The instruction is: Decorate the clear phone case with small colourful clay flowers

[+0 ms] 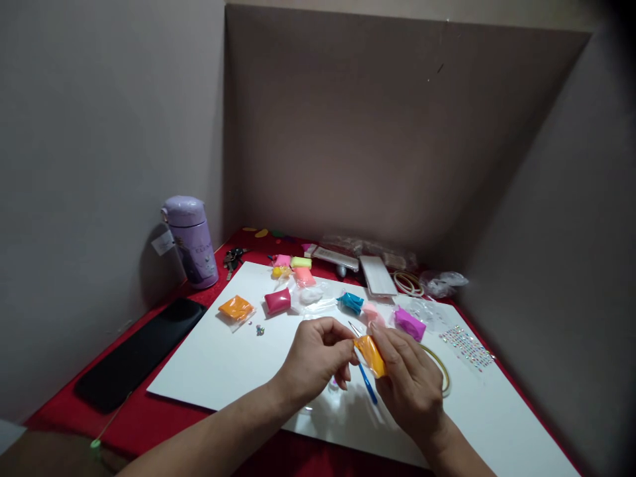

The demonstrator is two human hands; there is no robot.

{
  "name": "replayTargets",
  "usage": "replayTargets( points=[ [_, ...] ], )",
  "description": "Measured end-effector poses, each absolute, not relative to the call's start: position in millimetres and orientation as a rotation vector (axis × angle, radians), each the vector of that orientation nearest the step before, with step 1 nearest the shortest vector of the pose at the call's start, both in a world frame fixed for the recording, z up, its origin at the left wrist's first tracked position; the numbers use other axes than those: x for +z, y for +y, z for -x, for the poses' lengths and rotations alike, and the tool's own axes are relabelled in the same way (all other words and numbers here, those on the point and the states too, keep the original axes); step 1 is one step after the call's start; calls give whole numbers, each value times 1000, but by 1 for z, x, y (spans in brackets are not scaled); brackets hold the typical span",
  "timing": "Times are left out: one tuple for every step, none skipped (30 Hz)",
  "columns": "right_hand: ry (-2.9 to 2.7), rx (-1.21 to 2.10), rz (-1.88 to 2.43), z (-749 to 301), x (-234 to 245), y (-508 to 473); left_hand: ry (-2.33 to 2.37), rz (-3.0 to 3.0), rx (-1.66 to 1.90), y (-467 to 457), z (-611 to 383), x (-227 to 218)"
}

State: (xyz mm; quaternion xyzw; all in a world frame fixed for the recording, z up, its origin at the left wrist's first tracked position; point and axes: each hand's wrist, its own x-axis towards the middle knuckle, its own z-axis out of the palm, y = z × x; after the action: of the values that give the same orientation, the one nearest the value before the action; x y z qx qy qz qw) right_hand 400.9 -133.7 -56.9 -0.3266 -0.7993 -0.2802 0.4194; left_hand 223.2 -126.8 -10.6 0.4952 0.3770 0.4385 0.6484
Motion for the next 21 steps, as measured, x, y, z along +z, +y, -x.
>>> replayTargets(
  points=[
    [-2000,-693,825,-400,-57,-133,875,-1166,1003,-127,-223,-12],
    [-1997,-679,832,-400,-57,-133,897,-1217,1012,-127,-223,-13],
    [-1994,-658,839,-399,-58,-133,920,-1271,1022,-128,-223,-14],
    [-1996,-632,844,-398,-58,-133,941,-1321,1030,-128,-223,-15],
    [-1999,-608,846,-397,-58,-133,958,-1360,1032,-128,-223,-15],
    [-1998,-592,845,-397,-58,-133,963,-1387,1031,-129,-223,-15],
    [-1995,-579,846,-397,-58,-133,963,-1399,1030,-129,-223,-15],
    [-1992,-569,848,-397,-58,-133,960,-1403,1029,-129,-223,-15],
    [-1988,-563,853,-397,-58,-132,954,-1403,1028,-128,-223,-15],
    [-1986,-558,861,-398,-58,-132,949,-1403,1030,-128,-223,-15],
    [-1987,-552,868,-398,-59,-132,946,-1404,1035,-128,-223,-14],
    [-1991,-547,873,-399,-59,-132,944,-1404,1040,-128,-223,-14],
    [-1994,-546,872,-399,-59,-131,941,-1401,1044,-128,-223,-14],
    [-1994,-548,868,-399,-59,-131,932,-1393,1043,-128,-223,-13],
    [-1992,-550,864,-399,-58,-131,917,-1377,1037,-128,-223,-13],
    [-1991,-552,861,-399,-58,-131,899,-1358,1028,-128,-223,-12],
    [-1991,-552,859,-399,-58,-131,878,-1339,1018,-128,-222,-12],
    [-1993,-552,857,-399,-58,-131,864,-1322,1011,-128,-222,-11],
    [-1993,-554,858,-399,-58,-131,856,-1312,1006,-129,-222,-11],
    [-1992,-562,860,-398,-57,-131,860,-1312,1006,-129,-222,-11],
    [-1988,-572,861,-398,-57,-132,873,-1320,1010,-129,-221,-12]
  ],
)
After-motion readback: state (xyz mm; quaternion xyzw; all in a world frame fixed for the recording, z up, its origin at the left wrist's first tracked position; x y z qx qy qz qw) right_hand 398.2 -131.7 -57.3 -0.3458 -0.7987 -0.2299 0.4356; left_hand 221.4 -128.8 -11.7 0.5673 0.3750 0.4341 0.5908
